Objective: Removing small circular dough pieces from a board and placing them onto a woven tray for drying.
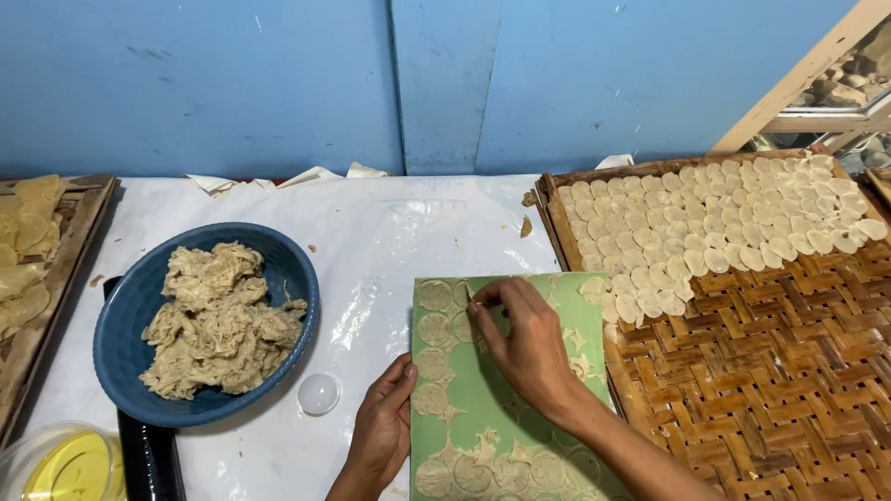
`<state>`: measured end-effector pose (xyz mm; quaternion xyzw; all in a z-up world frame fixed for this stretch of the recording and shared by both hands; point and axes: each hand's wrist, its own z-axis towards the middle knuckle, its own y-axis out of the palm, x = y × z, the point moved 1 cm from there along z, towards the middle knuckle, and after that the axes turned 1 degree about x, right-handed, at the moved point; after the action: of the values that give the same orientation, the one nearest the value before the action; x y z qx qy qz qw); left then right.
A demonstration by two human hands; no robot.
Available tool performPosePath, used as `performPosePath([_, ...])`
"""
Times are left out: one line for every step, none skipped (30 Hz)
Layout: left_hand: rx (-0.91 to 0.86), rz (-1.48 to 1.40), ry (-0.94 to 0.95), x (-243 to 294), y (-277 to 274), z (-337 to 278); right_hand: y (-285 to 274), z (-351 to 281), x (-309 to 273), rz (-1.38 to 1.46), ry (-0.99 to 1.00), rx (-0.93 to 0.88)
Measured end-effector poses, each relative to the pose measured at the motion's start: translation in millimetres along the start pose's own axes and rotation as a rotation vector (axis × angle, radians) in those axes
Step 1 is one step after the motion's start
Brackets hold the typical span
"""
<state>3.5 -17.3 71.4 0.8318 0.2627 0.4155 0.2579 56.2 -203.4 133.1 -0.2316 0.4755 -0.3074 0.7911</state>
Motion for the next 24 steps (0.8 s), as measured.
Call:
performPosePath([0.000,-0.001,0.000,0.4,0.5,-0.2,-2.5,-0.7,-3.7,-0.001,-0.001,0.000])
performPosePath([0.001,-0.002,-0.003,0.7,1.0,-0.2,-4.8,-1.3,-7.0,0.005,0.040,-0.011])
performPosePath([0.003,-0.002,-0.008,1.0,1.3,-0.5,-7.1,-2.3,-10.3,0.011,0.082,-0.022])
performPosePath([0.003,-0.002,-0.009,1.1,1.7,-1.0,-7.4,-1.9,-7.7,0.011,0.083,-0.022])
performPosePath([0.006,-0.006,-0.010,1.4,2.3,-1.2,-7.5,-1.3,-4.8,0.070,0.114,-0.044])
performPosePath([0.010,-0.010,-0.010,1.8,2.9,-1.6,-7.7,-0.7,-2.1,0.129,0.145,-0.067])
performPosePath([0.009,-0.010,-0.009,2.3,3.9,-2.1,-7.8,0.6,2.1,0.129,0.144,-0.065])
performPosePath([0.022,-0.004,-0.017,3.0,4.7,-2.8,-7.7,1.9,6.3,0.172,0.176,-0.070])
performPosePath([0.037,0.000,-0.023,3.4,5.2,-3.6,-7.4,3.4,10.5,0.216,0.206,-0.076])
performPosePath([0.036,-0.002,-0.021,3.8,5.5,-3.7,-11.0,6.0,7.8,0.216,0.203,-0.076])
performPosePath([0.029,0.008,-0.024,4.1,5.7,-4.0,-13.8,8.2,6.1,0.284,0.323,-0.121])
performPosePath([0.023,0.019,-0.027,4.4,5.9,-4.2,-16.5,10.2,4.4,0.352,0.443,-0.165])
performPosePath([0.023,0.017,-0.027,4.1,5.2,-4.1,-17.4,11.3,3.3,0.351,0.443,-0.166])
performPosePath([0.021,0.014,-0.026,3.6,4.6,-3.8,-18.0,12.1,2.7,0.356,0.474,-0.202])
performPosePath([0.017,0.012,-0.026,3.6,4.4,-3.3,-18.8,13.2,2.0,0.361,0.506,-0.236])
performPosePath([0.016,0.012,-0.026,3.6,5.2,-3.6,-18.0,12.7,1.6,0.360,0.506,-0.235])
performPosePath([0.033,0.006,-0.029,4.0,5.8,-3.9,-17.3,12.2,0.9,0.318,0.473,-0.221])
performPosePath([0.049,-0.001,-0.032,4.3,6.5,-4.2,-16.8,11.8,0.2,0.277,0.441,-0.208])
performPosePath([0.048,0.002,-0.032,4.5,6.6,-4.2,-17.8,11.7,-1.4,0.277,0.441,-0.205])
performPosePath([0.035,0.007,-0.029,4.7,6.7,-4.2,-18.8,11.7,-3.1,0.274,0.428,-0.189])
performPosePath([0.022,0.011,-0.025,4.5,6.7,-4.5,-19.9,11.6,-4.8,0.271,0.415,-0.174])
performPosePath([0.022,0.011,-0.025,4.2,6.0,-4.1,-20.1,10.7,-3.8,0.271,0.414,-0.173])
performPosePath([0.022,0.016,-0.021,3.7,5.3,-3.6,-20.5,9.8,-2.8,0.283,0.396,-0.157])
performPosePath([0.022,0.020,-0.017,3.1,4.6,-3.1,-21.0,8.9,-1.8,0.295,0.378,-0.140])
